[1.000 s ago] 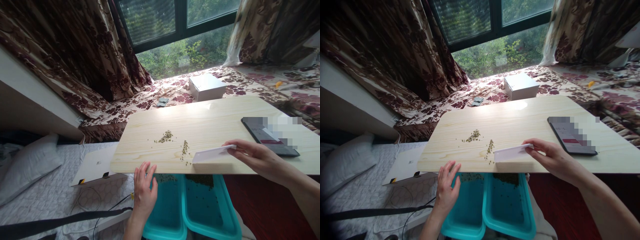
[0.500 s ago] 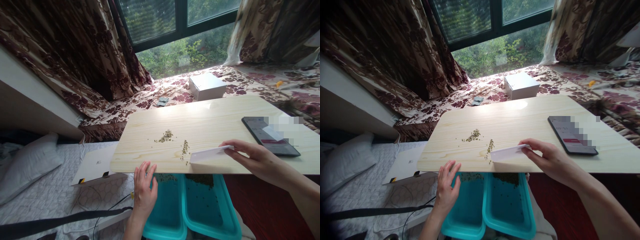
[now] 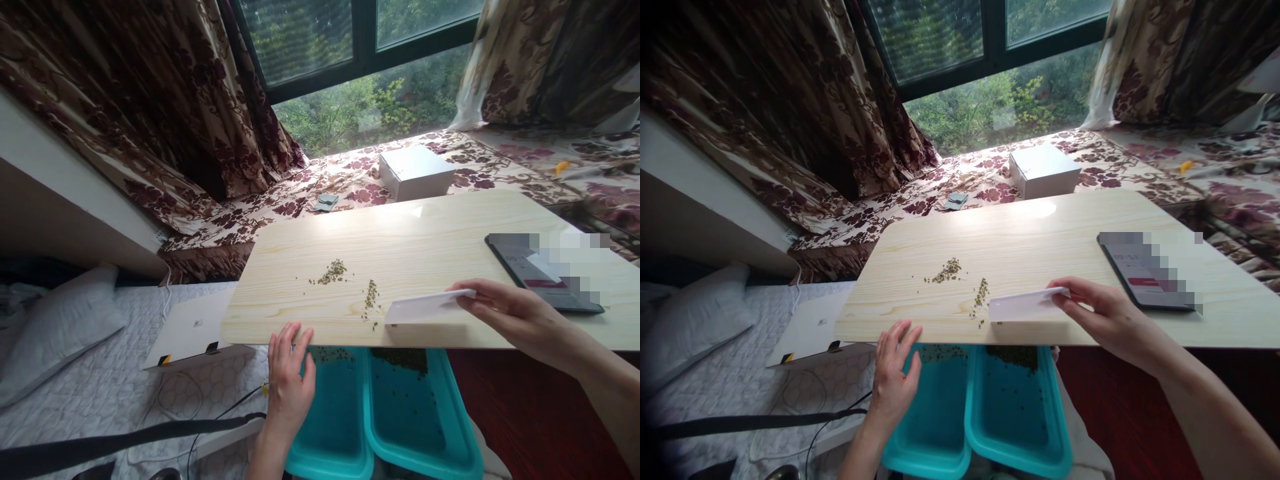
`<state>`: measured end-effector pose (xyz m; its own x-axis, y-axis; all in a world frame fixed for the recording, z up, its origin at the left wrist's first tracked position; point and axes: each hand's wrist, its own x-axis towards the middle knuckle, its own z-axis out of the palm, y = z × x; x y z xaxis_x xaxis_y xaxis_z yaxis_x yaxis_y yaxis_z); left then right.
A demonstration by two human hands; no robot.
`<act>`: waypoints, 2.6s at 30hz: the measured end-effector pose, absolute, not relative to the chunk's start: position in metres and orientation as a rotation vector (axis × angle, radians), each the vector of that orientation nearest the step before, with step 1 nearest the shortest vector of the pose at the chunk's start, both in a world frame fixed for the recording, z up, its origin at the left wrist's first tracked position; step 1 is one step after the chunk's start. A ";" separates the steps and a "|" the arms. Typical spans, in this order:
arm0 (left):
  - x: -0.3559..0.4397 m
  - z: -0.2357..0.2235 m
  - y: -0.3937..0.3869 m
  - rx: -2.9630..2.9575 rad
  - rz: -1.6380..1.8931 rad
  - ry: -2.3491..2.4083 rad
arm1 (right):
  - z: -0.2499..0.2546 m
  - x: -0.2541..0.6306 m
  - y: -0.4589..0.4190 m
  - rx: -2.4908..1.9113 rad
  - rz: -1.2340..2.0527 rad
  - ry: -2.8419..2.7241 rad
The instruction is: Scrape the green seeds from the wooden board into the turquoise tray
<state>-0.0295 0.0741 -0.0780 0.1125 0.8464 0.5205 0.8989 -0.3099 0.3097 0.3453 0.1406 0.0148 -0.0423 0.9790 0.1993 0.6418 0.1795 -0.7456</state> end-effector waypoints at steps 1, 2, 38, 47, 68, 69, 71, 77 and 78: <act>-0.030 -0.078 0.074 -2.282 -0.966 -1.796 | 0.014 0.346 0.141 -1.502 0.671 -1.748; -0.030 -0.078 0.074 -2.284 -0.960 -1.798 | 0.014 0.344 0.142 -1.456 0.745 -1.735; -0.021 -0.066 0.061 -2.375 -0.839 -1.811 | 0.011 0.302 0.113 -1.577 0.523 -1.475; -0.020 -0.069 0.060 -2.377 -0.871 -1.810 | 0.015 0.287 0.117 -1.531 0.445 -1.548; -0.031 -0.096 0.064 -2.324 -0.829 -1.668 | -0.003 0.284 0.097 -1.488 0.543 -1.583; -0.031 -0.098 0.064 -2.315 -0.838 -1.664 | -0.004 0.285 0.093 -1.488 0.560 -1.565; -0.028 -0.100 0.064 -2.269 -0.887 -1.719 | -0.006 0.287 0.088 -1.475 0.608 -1.540; -0.020 -0.097 0.063 -2.250 -0.969 -1.772 | -0.010 0.281 0.083 -1.457 0.562 -1.539; -0.021 -0.097 0.063 -2.256 -0.972 -1.770 | -0.010 0.279 0.084 -1.460 0.536 -1.538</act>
